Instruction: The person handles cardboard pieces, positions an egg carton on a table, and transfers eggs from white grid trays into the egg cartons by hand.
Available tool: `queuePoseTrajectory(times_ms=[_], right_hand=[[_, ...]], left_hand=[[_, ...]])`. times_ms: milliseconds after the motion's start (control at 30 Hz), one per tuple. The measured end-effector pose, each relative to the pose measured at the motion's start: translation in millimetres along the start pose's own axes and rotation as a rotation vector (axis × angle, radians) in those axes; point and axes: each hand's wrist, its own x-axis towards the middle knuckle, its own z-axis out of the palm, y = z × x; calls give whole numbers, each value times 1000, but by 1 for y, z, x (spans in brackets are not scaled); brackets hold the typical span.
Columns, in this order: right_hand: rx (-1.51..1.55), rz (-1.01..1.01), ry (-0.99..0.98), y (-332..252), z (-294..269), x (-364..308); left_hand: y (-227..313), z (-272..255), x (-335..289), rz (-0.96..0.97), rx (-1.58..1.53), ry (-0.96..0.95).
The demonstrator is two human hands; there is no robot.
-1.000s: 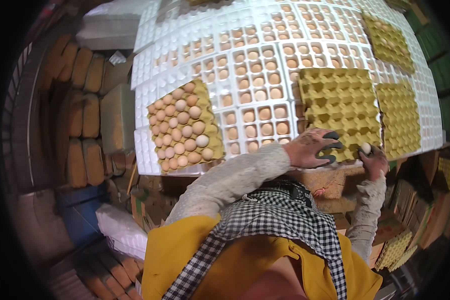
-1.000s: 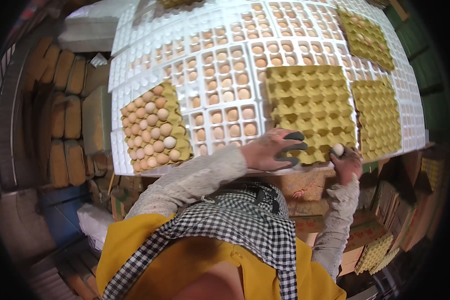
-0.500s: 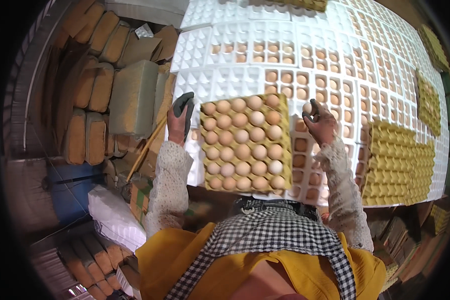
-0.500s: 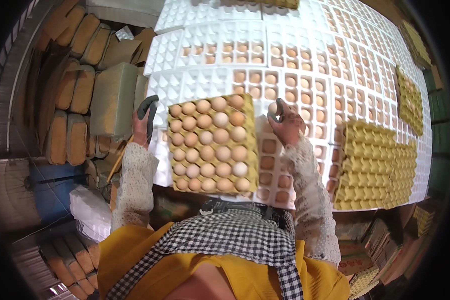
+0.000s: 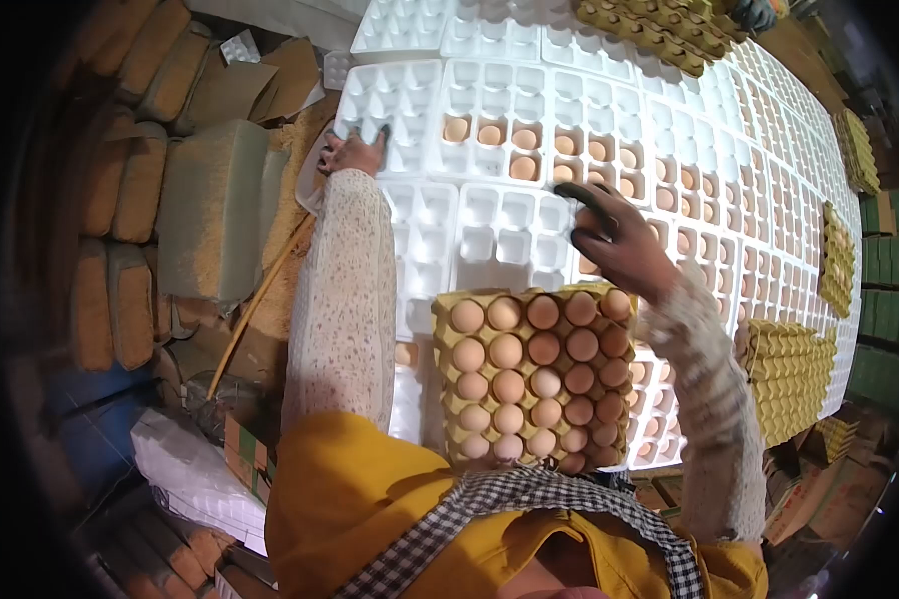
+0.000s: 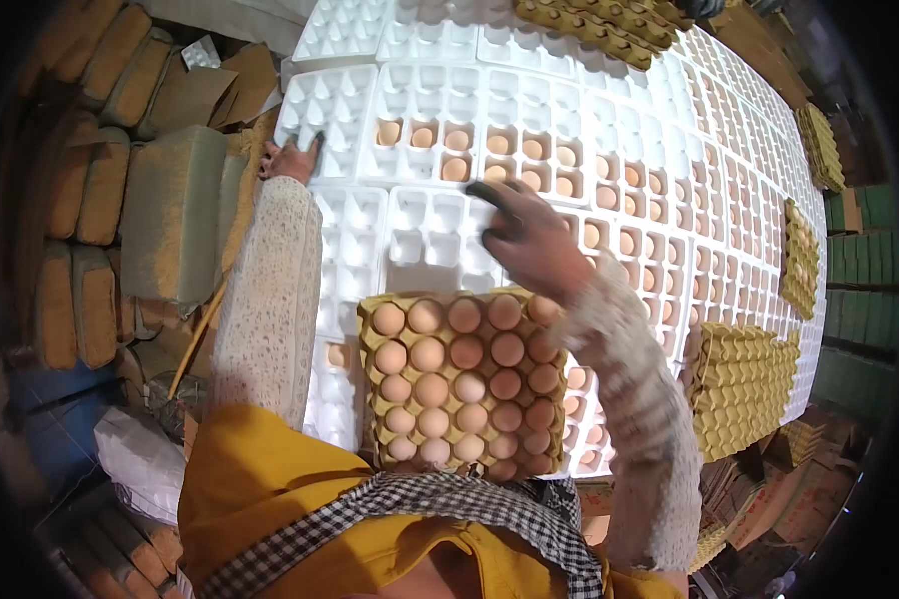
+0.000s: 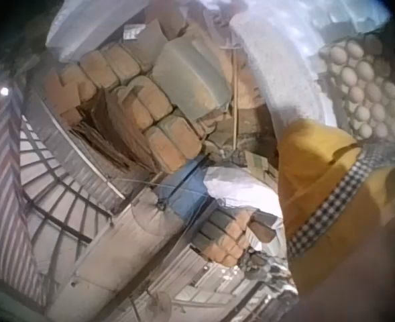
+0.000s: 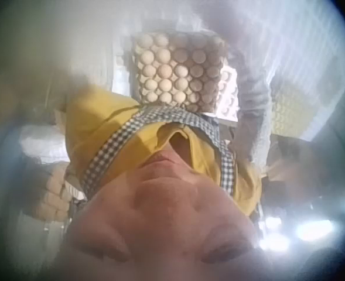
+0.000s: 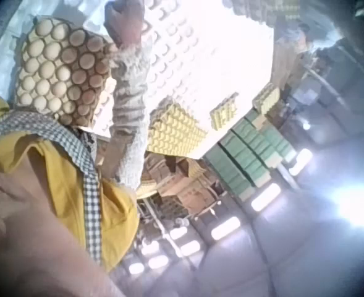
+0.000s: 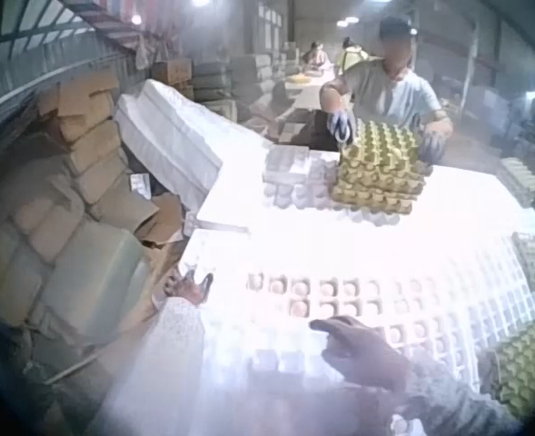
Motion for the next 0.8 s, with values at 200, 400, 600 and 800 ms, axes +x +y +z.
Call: queuePoseTrajectory(times_ms=[200,400,600,800], right_hand=[[-465,-390,158,47,91,140],[-269,-239,194,67,86,105],[-78,65,267,50,-41,-59],[-778,690,577,118,-101,-345]], left_hand=[[-9,19,-14,112,-76,208],[-6,36,-9,155,-37,306],[-84,57,48,415,345,414],[-30,8,-126,615,-918,189]])
